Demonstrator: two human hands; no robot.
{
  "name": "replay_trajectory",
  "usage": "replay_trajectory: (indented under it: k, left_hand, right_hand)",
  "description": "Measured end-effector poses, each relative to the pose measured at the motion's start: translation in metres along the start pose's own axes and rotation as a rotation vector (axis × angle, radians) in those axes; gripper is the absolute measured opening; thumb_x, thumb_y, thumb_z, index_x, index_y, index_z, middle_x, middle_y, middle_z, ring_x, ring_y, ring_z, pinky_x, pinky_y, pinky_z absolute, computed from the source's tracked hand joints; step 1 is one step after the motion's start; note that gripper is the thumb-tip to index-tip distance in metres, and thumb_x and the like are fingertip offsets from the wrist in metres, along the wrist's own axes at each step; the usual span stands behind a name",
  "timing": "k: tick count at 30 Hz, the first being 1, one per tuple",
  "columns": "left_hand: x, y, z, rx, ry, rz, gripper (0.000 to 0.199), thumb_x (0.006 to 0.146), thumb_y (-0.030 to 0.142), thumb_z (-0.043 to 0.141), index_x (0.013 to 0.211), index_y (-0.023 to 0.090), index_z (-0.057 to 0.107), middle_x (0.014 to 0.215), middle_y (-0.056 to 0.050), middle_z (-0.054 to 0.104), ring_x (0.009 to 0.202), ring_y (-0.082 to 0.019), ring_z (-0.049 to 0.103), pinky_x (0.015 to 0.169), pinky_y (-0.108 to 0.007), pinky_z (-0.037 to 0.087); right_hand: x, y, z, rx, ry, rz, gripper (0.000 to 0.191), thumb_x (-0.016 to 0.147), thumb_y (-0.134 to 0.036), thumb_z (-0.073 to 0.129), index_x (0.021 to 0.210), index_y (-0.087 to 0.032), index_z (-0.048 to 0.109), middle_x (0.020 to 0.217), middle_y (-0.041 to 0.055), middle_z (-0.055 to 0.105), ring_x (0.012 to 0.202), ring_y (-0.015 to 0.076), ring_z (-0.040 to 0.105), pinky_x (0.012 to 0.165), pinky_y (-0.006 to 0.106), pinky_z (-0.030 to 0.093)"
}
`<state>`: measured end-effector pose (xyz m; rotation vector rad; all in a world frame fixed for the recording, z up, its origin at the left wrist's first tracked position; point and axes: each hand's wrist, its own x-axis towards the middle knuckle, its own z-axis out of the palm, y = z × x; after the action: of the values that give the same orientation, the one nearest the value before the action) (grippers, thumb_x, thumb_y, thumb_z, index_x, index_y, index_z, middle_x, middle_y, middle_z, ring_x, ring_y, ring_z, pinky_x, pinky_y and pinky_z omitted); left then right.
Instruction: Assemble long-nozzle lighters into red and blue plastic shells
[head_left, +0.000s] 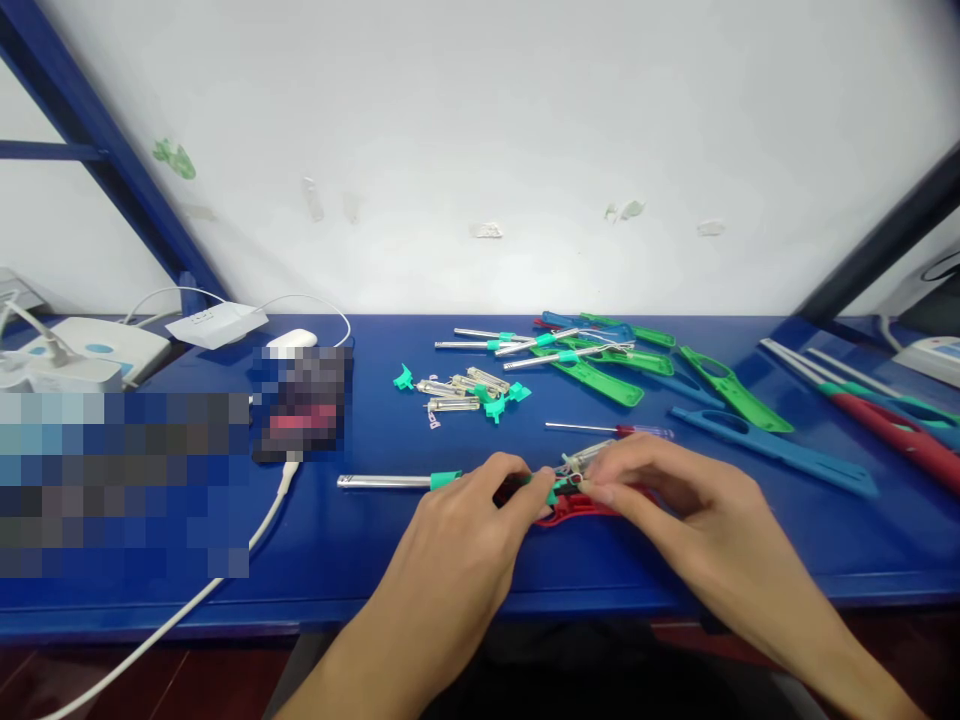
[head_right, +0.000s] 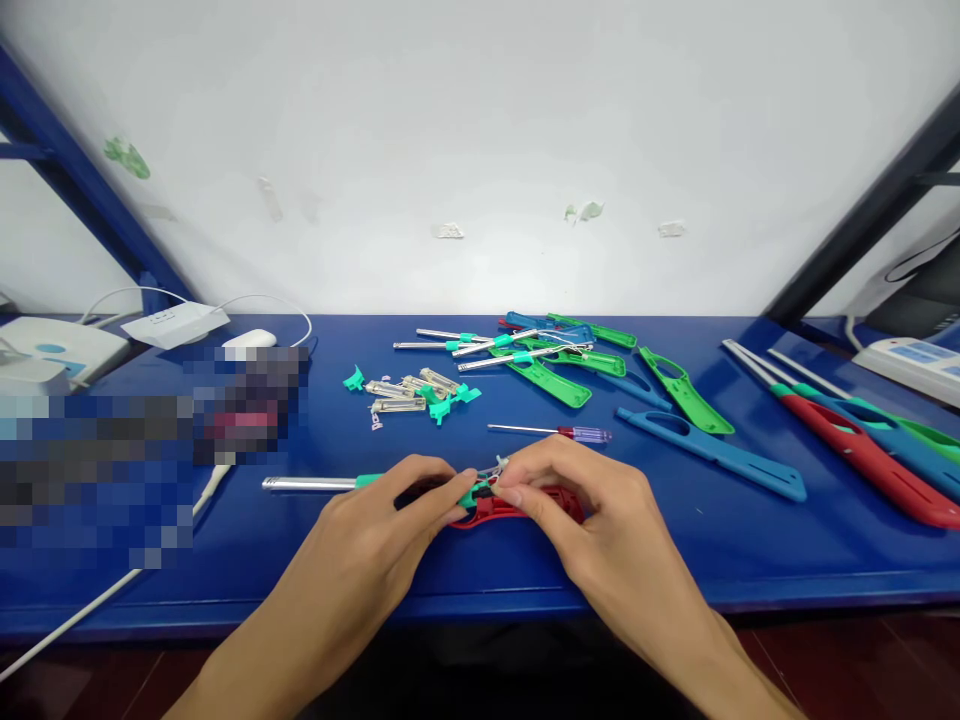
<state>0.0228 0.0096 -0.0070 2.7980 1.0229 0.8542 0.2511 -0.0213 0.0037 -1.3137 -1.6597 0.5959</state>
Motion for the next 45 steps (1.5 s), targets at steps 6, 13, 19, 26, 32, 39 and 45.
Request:
replay_trajectory:
  k: [6, 13, 19, 26, 32, 39, 45]
  left_hand:
    - [0.001, 0.001, -0.002, 0.015, -0.015, 0.015, 0.038, 0.105, 0.006, 0.046, 0.136, 0.02, 0.062, 0.12, -0.008, 0.071, 0.086, -0.025, 0.075, 0.067, -0.036, 0.062]
    - [0.0, 0.0, -0.003, 0.012, -0.025, 0.042, 0.036, 0.105, 0.006, 0.047, 0.135, 0.022, 0.059, 0.119, -0.006, 0.07, 0.088, -0.024, 0.073, 0.067, -0.035, 0.059]
    - [-0.003, 0.0, -0.002, 0.012, -0.017, 0.047, 0.036, 0.105, 0.007, 0.048, 0.137, 0.022, 0.057, 0.121, -0.007, 0.07, 0.088, -0.025, 0.073, 0.067, -0.037, 0.06]
    - [-0.002, 0.0, -0.003, -0.036, -0.059, 0.056, 0.034, 0.106, 0.008, 0.045, 0.136, 0.019, 0.058, 0.121, -0.008, 0.069, 0.095, -0.026, 0.073, 0.074, -0.04, 0.061]
    - [-0.001, 0.0, -0.006, -0.061, -0.059, 0.045, 0.037, 0.106, 0.005, 0.045, 0.136, 0.019, 0.059, 0.117, -0.008, 0.07, 0.092, -0.026, 0.074, 0.074, -0.042, 0.063]
    - [0.001, -0.001, -0.003, -0.056, 0.002, 0.075, 0.034, 0.105, 0.004, 0.048, 0.133, 0.017, 0.061, 0.117, -0.009, 0.073, 0.091, -0.027, 0.075, 0.072, -0.042, 0.064]
    - [-0.001, -0.002, -0.002, -0.068, 0.03, 0.089, 0.033, 0.105, 0.006, 0.051, 0.134, 0.017, 0.063, 0.119, -0.009, 0.074, 0.093, -0.028, 0.076, 0.073, -0.043, 0.066]
  right_hand:
    - [0.0, -0.005, 0.001, -0.047, -0.053, -0.009, 0.013, 0.098, -0.038, 0.072, 0.089, -0.03, 0.076, 0.093, -0.0014, 0.079, 0.084, 0.0182, 0.075, 0.076, 0.028, 0.059]
    - [0.004, -0.009, 0.001, 0.103, -0.088, 0.119, 0.013, 0.091, -0.039, 0.079, 0.084, -0.029, 0.078, 0.085, -0.0018, 0.078, 0.079, 0.0157, 0.074, 0.073, 0.022, 0.06]
    - [0.007, -0.013, -0.001, 0.204, -0.145, 0.204, 0.014, 0.087, -0.035, 0.082, 0.076, -0.029, 0.077, 0.08, -0.0033, 0.075, 0.075, 0.0127, 0.072, 0.071, 0.017, 0.058]
    - [0.008, -0.012, -0.002, 0.211, -0.155, 0.198, 0.014, 0.087, -0.032, 0.081, 0.074, -0.028, 0.077, 0.077, -0.0032, 0.074, 0.072, 0.0123, 0.071, 0.07, 0.017, 0.058]
    - [0.008, -0.013, -0.002, 0.174, -0.134, 0.148, 0.016, 0.089, -0.028, 0.078, 0.073, -0.029, 0.078, 0.077, -0.003, 0.075, 0.073, 0.0123, 0.071, 0.069, 0.017, 0.058]
    - [0.009, -0.013, -0.001, 0.171, -0.117, 0.126, 0.016, 0.09, -0.027, 0.077, 0.076, -0.031, 0.081, 0.081, -0.0037, 0.078, 0.075, 0.0109, 0.074, 0.071, 0.014, 0.058]
    - [0.008, -0.011, 0.001, 0.232, -0.105, 0.171, 0.003, 0.089, -0.032, 0.081, 0.088, -0.032, 0.083, 0.091, -0.0016, 0.083, 0.084, 0.0149, 0.079, 0.077, 0.018, 0.062]
